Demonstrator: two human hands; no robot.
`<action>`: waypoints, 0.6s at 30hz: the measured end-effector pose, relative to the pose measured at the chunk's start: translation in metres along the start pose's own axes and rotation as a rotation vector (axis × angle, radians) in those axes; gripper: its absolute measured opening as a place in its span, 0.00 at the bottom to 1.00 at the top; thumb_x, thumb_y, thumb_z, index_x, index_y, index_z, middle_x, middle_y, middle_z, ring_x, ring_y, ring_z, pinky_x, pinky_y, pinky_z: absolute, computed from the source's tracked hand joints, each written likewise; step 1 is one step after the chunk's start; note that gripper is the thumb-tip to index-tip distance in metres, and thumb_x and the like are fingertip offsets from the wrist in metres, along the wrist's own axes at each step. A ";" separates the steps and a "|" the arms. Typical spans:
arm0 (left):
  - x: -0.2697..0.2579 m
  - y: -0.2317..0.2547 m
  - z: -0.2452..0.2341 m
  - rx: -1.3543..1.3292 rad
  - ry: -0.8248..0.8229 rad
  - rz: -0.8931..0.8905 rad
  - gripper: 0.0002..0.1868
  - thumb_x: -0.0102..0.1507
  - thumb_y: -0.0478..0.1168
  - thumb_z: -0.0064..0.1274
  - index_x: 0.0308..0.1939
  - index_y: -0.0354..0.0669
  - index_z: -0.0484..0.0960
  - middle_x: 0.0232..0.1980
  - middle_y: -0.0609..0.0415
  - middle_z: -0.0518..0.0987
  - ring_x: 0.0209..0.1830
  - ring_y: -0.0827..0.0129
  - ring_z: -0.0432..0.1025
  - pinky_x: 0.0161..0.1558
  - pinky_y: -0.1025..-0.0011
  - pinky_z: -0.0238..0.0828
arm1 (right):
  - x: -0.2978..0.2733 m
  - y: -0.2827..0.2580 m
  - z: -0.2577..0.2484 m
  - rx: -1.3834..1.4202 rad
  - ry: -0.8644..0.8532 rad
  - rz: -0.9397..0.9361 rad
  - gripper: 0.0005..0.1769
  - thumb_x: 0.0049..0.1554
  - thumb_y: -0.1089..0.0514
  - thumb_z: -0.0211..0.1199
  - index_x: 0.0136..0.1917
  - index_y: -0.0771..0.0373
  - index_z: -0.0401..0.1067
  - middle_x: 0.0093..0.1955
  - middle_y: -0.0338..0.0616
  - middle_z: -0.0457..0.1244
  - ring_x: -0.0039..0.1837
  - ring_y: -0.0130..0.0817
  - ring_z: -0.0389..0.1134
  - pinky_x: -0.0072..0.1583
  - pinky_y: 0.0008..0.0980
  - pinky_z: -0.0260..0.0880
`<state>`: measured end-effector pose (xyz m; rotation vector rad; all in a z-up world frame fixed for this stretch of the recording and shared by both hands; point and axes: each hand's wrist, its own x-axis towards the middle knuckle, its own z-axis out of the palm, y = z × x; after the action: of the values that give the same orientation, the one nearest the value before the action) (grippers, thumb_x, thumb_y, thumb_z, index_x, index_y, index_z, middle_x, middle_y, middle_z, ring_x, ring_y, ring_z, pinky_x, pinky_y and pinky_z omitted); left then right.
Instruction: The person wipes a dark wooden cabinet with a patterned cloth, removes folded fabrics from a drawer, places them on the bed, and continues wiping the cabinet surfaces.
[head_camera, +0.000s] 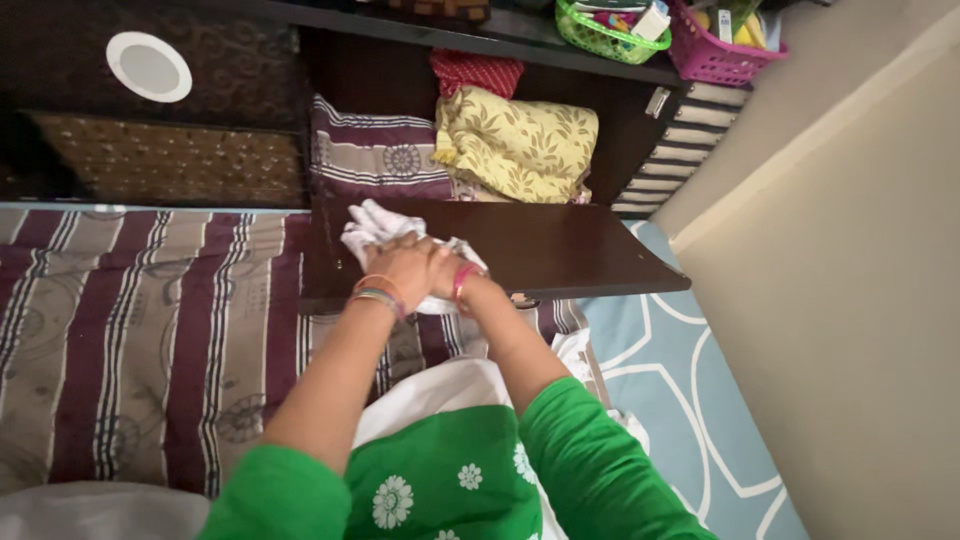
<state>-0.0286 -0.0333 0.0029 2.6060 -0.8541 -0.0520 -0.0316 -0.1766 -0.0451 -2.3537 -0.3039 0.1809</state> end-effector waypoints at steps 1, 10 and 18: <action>0.003 0.007 0.007 -0.016 -0.017 -0.001 0.30 0.73 0.60 0.26 0.64 0.50 0.76 0.71 0.49 0.72 0.71 0.51 0.66 0.68 0.39 0.55 | -0.008 0.007 -0.004 0.060 0.042 0.087 0.31 0.54 0.42 0.61 0.67 0.58 0.70 0.69 0.52 0.65 0.69 0.44 0.66 0.68 0.39 0.67; 0.019 0.095 0.028 -0.169 -0.254 0.142 0.33 0.68 0.63 0.31 0.72 0.53 0.65 0.78 0.52 0.60 0.78 0.55 0.54 0.72 0.40 0.47 | -0.111 0.089 -0.121 -0.276 0.218 0.624 0.38 0.56 0.38 0.60 0.73 0.59 0.67 0.71 0.60 0.63 0.74 0.50 0.64 0.73 0.39 0.62; 0.078 0.131 0.073 -0.027 -0.137 0.395 0.26 0.71 0.56 0.35 0.66 0.53 0.75 0.68 0.45 0.74 0.68 0.45 0.69 0.69 0.46 0.61 | -0.086 0.250 -0.053 -0.290 0.057 0.558 0.34 0.58 0.40 0.56 0.74 0.55 0.66 0.74 0.54 0.60 0.73 0.46 0.61 0.71 0.40 0.59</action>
<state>-0.0499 -0.2010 -0.0075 2.3820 -1.3894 -0.1325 -0.0618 -0.4086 -0.1783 -2.6756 0.3892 0.3524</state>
